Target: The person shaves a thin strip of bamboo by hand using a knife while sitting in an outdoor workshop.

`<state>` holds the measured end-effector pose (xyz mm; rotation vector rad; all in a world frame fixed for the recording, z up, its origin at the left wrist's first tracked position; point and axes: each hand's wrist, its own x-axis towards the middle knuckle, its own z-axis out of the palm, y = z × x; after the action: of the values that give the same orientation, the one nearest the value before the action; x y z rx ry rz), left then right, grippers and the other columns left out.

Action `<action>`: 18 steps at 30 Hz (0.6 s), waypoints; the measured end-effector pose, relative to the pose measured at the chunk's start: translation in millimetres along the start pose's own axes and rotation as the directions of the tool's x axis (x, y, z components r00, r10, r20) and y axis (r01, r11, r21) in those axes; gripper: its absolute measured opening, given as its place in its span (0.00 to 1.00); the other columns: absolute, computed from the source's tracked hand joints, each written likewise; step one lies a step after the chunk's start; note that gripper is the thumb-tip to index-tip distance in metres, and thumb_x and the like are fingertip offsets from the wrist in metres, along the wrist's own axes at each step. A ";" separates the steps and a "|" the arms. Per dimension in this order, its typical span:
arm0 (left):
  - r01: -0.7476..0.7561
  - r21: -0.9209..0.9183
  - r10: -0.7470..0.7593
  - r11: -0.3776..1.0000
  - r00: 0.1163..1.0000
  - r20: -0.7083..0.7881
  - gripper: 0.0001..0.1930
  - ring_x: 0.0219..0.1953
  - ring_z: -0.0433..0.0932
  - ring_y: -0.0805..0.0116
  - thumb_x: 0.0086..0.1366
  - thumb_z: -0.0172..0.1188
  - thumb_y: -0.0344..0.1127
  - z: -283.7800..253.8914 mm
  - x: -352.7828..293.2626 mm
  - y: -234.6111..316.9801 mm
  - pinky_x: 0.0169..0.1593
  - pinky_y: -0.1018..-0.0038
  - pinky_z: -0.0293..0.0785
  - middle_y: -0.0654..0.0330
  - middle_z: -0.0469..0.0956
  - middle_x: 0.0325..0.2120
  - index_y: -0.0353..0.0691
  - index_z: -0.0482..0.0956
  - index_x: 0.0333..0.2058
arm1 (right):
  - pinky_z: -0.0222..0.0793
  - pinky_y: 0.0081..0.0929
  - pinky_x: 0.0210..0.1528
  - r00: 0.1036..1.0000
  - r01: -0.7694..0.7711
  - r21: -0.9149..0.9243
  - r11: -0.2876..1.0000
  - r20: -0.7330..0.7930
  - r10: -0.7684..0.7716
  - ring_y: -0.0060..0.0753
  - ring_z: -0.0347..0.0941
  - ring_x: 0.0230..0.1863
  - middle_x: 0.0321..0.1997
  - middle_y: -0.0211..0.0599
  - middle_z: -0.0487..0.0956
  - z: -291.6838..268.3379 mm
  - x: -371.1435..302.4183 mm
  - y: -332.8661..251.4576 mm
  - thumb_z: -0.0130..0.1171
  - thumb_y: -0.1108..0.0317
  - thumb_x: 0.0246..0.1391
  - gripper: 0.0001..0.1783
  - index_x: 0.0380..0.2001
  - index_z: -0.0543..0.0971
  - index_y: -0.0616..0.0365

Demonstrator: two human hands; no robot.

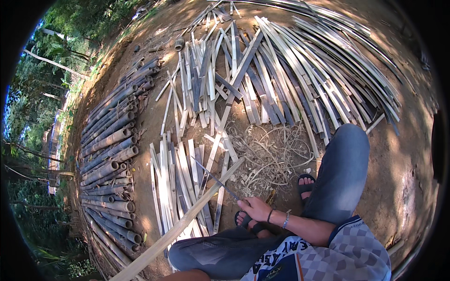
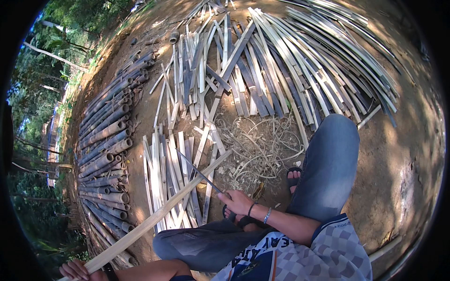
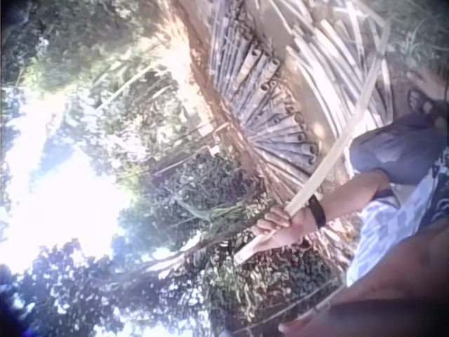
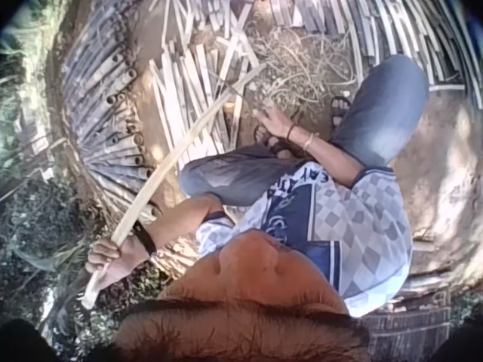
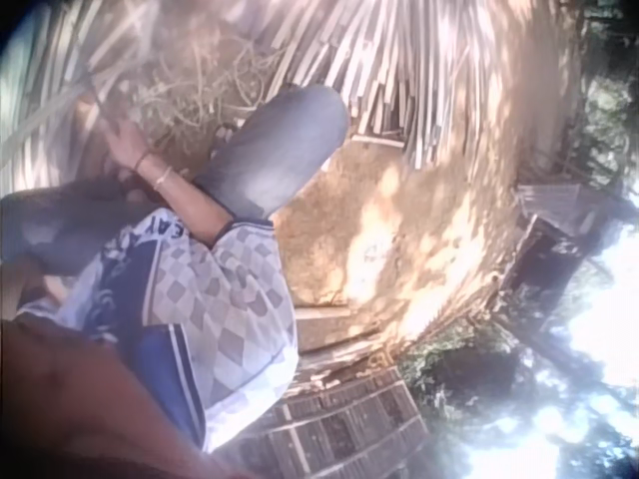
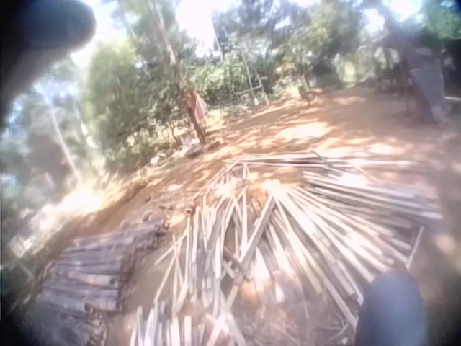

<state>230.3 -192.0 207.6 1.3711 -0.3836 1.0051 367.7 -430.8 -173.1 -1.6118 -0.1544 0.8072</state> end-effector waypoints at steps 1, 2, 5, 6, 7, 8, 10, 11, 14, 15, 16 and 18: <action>0.008 -0.007 -0.008 1.000 1.000 -0.020 0.34 0.12 0.63 0.70 0.67 0.33 0.66 -1.8 3.4 -5.2 0.18 0.75 0.61 0.61 0.66 0.16 0.38 0.70 0.27 | 0.66 0.38 0.28 1.000 0.000 0.041 0.999 -0.007 0.000 0.42 0.69 0.19 0.15 0.47 0.71 3.3 -4.0 -4.2 0.46 0.50 0.62 0.27 0.22 0.73 0.64; 0.058 -0.010 -0.058 0.998 0.998 0.037 0.35 0.12 0.63 0.70 0.66 0.32 0.68 -9.4 8.5 -8.2 0.18 0.75 0.61 0.61 0.66 0.15 0.38 0.71 0.27 | 0.66 0.38 0.28 1.000 0.000 0.083 0.997 -0.015 0.001 0.43 0.69 0.19 0.16 0.47 0.71 6.5 -7.9 -8.6 0.46 0.49 0.62 0.27 0.22 0.73 0.65; 0.063 0.382 0.077 0.922 0.937 -0.340 0.27 0.09 0.51 0.78 0.72 0.26 0.58 6.1 15.2 -36.1 0.12 0.85 0.49 0.66 0.54 0.12 0.45 0.56 0.20 | 0.65 0.39 0.28 0.999 0.040 0.059 0.997 0.009 -0.040 0.44 0.68 0.19 0.16 0.48 0.71 12.4 -12.6 -4.5 0.46 0.49 0.62 0.28 0.22 0.73 0.65; 0.048 0.313 0.026 0.949 0.973 -0.229 0.26 0.09 0.51 0.79 0.73 0.26 0.56 -10.7 17.2 -42.7 0.12 0.85 0.50 0.66 0.54 0.12 0.45 0.56 0.21 | 0.65 0.39 0.28 0.998 0.059 0.027 0.998 0.014 -0.059 0.44 0.68 0.19 0.16 0.48 0.71 11.5 -14.3 0.5 0.46 0.48 0.62 0.28 0.22 0.73 0.65; 0.051 0.305 0.022 0.951 0.973 -0.230 0.26 0.09 0.51 0.79 0.73 0.26 0.56 -16.2 18.7 -46.0 0.12 0.85 0.50 0.66 0.54 0.12 0.45 0.55 0.21 | 0.65 0.39 0.28 0.997 0.083 0.043 0.996 -0.013 -0.082 0.43 0.68 0.18 0.16 0.48 0.71 12.8 -13.6 7.6 0.46 0.48 0.62 0.29 0.22 0.73 0.66; 0.053 0.300 0.019 0.953 0.973 -0.231 0.26 0.09 0.51 0.79 0.73 0.26 0.56 -20.2 19.4 -48.6 0.12 0.85 0.50 0.66 0.54 0.12 0.45 0.55 0.21 | 0.65 0.39 0.27 0.994 0.108 0.057 0.992 -0.038 -0.106 0.43 0.67 0.18 0.15 0.48 0.71 15.6 -10.0 17.4 0.46 0.47 0.62 0.29 0.22 0.73 0.66; 0.059 0.309 0.024 0.949 0.966 -0.257 0.26 0.09 0.50 0.79 0.73 0.25 0.55 -17.8 21.1 -53.6 0.11 0.85 0.50 0.66 0.53 0.12 0.45 0.55 0.21 | 0.65 0.38 0.27 0.992 0.088 0.033 0.996 -0.092 -0.085 0.42 0.67 0.18 0.15 0.47 0.70 15.1 2.5 38.0 0.45 0.47 0.62 0.30 0.22 0.73 0.66; 0.069 0.321 0.022 0.945 0.962 -0.272 0.26 0.09 0.50 0.79 0.73 0.25 0.56 -14.7 21.4 -54.7 0.11 0.85 0.49 0.66 0.53 0.12 0.45 0.55 0.21 | 0.65 0.38 0.27 0.993 0.040 -0.003 0.999 -0.111 -0.040 0.41 0.67 0.18 0.14 0.47 0.70 12.3 10.0 44.3 0.45 0.47 0.62 0.30 0.22 0.73 0.66; 0.082 0.324 0.014 0.942 0.959 -0.283 0.26 0.09 0.50 0.79 0.72 0.26 0.56 -13.9 24.1 -55.6 0.11 0.85 0.49 0.66 0.53 0.12 0.45 0.55 0.21 | 0.65 0.38 0.26 0.989 -0.010 -0.078 0.997 -0.150 -0.002 0.41 0.68 0.18 0.14 0.46 0.69 11.8 15.8 53.0 0.45 0.48 0.62 0.29 0.21 0.73 0.66; 0.079 0.307 0.005 0.948 0.965 -0.263 0.27 0.09 0.50 0.79 0.72 0.26 0.57 -20.2 26.2 -56.2 0.11 0.84 0.49 0.66 0.53 0.12 0.44 0.55 0.21 | 0.65 0.38 0.26 0.988 -0.015 -0.097 0.995 -0.157 -0.001 0.41 0.68 0.18 0.13 0.46 0.69 11.3 13.9 40.5 0.46 0.49 0.63 0.29 0.21 0.73 0.65; 0.076 0.290 -0.003 0.954 0.970 -0.244 0.27 0.09 0.50 0.78 0.72 0.26 0.58 -24.6 27.8 -56.7 0.11 0.84 0.49 0.66 0.52 0.12 0.44 0.55 0.21 | 0.65 0.38 0.26 0.984 -0.150 0.145 0.978 -0.073 0.162 0.41 0.68 0.18 0.14 0.47 0.70 13.0 6.4 27.1 0.47 0.51 0.62 0.27 0.21 0.73 0.65; 0.081 0.330 0.010 0.941 0.964 -0.266 0.27 0.10 0.50 0.78 0.71 0.28 0.59 -17.4 32.8 -53.9 0.12 0.84 0.49 0.65 0.53 0.13 0.44 0.55 0.21 | 0.68 0.33 0.26 1.000 -0.012 0.102 0.995 -0.015 0.014 0.34 0.72 0.19 0.16 0.41 0.73 13.7 -1.7 3.4 0.48 0.54 0.63 0.25 0.22 0.72 0.65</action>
<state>284.6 -157.7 194.6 1.5171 0.0182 1.2471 357.5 -421.3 -175.4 -1.5237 -0.0897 0.7995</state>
